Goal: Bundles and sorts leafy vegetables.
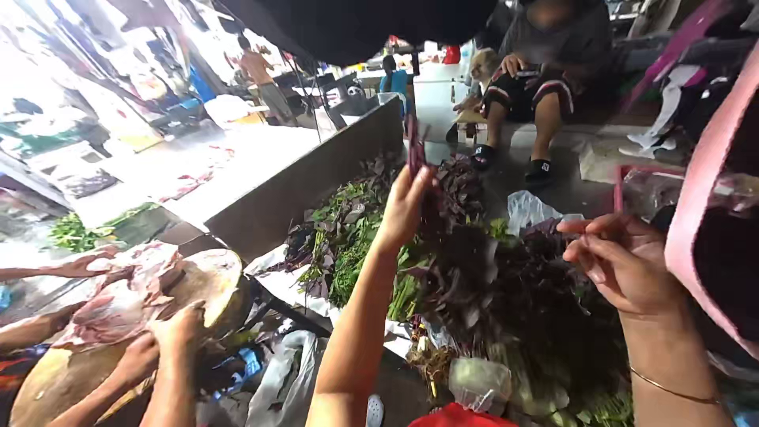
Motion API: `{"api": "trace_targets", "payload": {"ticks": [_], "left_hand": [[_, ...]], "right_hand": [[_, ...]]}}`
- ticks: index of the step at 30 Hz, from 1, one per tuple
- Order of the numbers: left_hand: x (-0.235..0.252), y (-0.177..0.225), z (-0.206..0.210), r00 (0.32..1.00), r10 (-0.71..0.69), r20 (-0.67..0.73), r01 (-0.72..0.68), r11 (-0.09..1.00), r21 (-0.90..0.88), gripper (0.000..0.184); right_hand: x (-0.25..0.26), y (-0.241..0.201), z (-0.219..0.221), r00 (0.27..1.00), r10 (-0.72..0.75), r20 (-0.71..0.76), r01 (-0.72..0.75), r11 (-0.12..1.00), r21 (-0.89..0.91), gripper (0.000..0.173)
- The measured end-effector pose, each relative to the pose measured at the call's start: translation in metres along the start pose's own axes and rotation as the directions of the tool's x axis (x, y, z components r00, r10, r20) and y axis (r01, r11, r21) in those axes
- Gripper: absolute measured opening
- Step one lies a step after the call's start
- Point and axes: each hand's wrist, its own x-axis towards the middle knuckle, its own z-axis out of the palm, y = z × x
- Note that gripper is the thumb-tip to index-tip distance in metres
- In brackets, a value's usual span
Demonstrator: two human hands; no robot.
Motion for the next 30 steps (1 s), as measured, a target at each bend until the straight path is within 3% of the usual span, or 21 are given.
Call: {"api": "trace_targets", "payload": {"ticks": [4,6,9,11,20,25,27,30], "left_hand": [[-0.037,0.015,0.015,0.965,-0.021,0.261,-0.046,0.968,0.248,0.03],[-0.049,0.003,0.025,0.935,-0.048,0.351,-0.048,0.965,0.26,0.032],[-0.06,-0.016,0.039,0.898,-0.128,0.42,0.001,0.958,0.288,0.034],[-0.064,-0.028,0.046,0.874,-0.179,0.452,0.041,0.953,0.299,0.035],[-0.063,-0.068,0.065,0.851,-0.177,0.494,0.137,0.984,0.116,0.031],[-0.057,-0.08,0.071,0.832,-0.206,0.515,0.171,0.978,0.115,0.029],[-0.056,-0.081,0.071,0.829,-0.229,0.51,0.172,0.972,0.157,0.031],[-0.057,-0.085,0.069,0.822,-0.229,0.521,0.157,0.971,0.179,0.031]], "right_hand": [[0.022,-0.001,0.028,0.997,-0.038,0.072,0.039,0.999,-0.014,0.005],[0.026,0.013,0.037,0.997,0.04,0.066,-0.039,0.999,-0.015,0.011],[0.024,0.031,0.053,0.972,0.221,-0.082,-0.216,0.974,0.069,0.023],[0.021,0.036,0.056,0.955,0.252,-0.155,-0.237,0.966,0.106,0.028],[0.009,0.043,0.047,0.938,0.033,-0.345,-0.056,0.997,-0.058,0.039],[0.007,0.046,0.042,0.939,-0.138,-0.314,0.052,0.962,-0.268,0.038],[0.006,0.047,0.04,0.946,-0.124,-0.301,0.032,0.956,-0.293,0.038],[0.009,0.051,0.026,0.97,0.03,-0.24,-0.065,0.988,-0.141,0.034]]}}
